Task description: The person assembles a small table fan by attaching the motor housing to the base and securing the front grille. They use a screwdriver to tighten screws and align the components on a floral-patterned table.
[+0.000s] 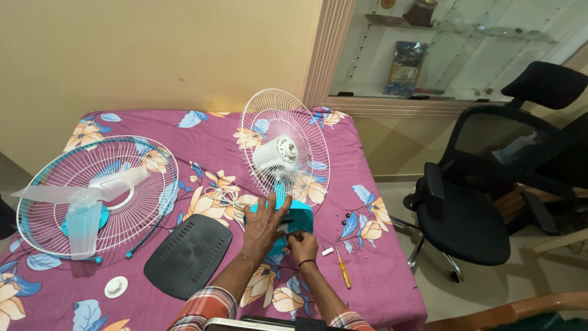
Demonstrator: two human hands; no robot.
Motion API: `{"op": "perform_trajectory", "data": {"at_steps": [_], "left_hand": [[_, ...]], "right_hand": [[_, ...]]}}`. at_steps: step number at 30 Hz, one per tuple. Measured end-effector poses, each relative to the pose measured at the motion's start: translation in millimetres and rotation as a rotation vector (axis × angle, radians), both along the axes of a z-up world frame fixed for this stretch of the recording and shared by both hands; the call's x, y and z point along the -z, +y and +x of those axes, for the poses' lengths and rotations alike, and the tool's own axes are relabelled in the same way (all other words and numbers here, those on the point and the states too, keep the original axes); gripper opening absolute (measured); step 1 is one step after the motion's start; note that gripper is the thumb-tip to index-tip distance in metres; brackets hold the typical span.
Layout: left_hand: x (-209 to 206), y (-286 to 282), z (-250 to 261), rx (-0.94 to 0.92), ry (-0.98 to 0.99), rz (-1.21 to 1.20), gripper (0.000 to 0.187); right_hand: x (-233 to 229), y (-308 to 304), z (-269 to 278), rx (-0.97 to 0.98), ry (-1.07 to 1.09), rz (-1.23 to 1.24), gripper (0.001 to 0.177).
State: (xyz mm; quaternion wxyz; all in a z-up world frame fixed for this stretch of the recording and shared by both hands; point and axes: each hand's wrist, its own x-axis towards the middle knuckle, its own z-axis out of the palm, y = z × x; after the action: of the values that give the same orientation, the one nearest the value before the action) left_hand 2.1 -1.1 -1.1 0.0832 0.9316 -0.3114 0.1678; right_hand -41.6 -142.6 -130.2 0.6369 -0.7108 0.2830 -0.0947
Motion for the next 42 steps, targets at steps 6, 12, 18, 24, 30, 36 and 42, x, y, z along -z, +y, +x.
{"op": "perform_trajectory", "data": {"at_steps": [6, 12, 18, 24, 30, 36, 42], "left_hand": [[5.1, -5.1, 1.2, -0.025, 0.036, 0.086, 0.109], [6.0, -5.8, 1.2, -0.023, 0.052, 0.053, 0.103], [2.7, -3.2, 0.6, -0.009, -0.035, 0.037, 0.103], [2.4, -3.0, -0.4, -0.009, 0.034, 0.059, 0.100], [17.3, -2.4, -0.5, -0.009, -0.030, -0.100, 0.104], [31.5, -5.3, 3.1, -0.060, -0.031, -0.089, 0.104], [35.3, -10.8, -0.8, -0.118, -0.034, -0.095, 0.106]], "right_hand": [[-20.3, 12.4, -3.3, 0.063, 0.081, -0.187, 0.014], [-27.7, 17.6, -12.3, 0.058, -0.103, -0.651, 0.012], [-17.7, 14.4, -23.2, 0.002, -0.141, -0.579, 0.011], [3.7, -28.8, -55.7, 0.144, -0.120, -0.242, 0.016], [18.3, -102.6, -99.3, 0.397, -0.049, -0.159, 0.018], [16.2, -152.8, -138.6, 0.460, 0.005, -0.253, 0.018], [17.5, -173.0, -142.7, 0.447, 0.162, -0.123, 0.013]]}}
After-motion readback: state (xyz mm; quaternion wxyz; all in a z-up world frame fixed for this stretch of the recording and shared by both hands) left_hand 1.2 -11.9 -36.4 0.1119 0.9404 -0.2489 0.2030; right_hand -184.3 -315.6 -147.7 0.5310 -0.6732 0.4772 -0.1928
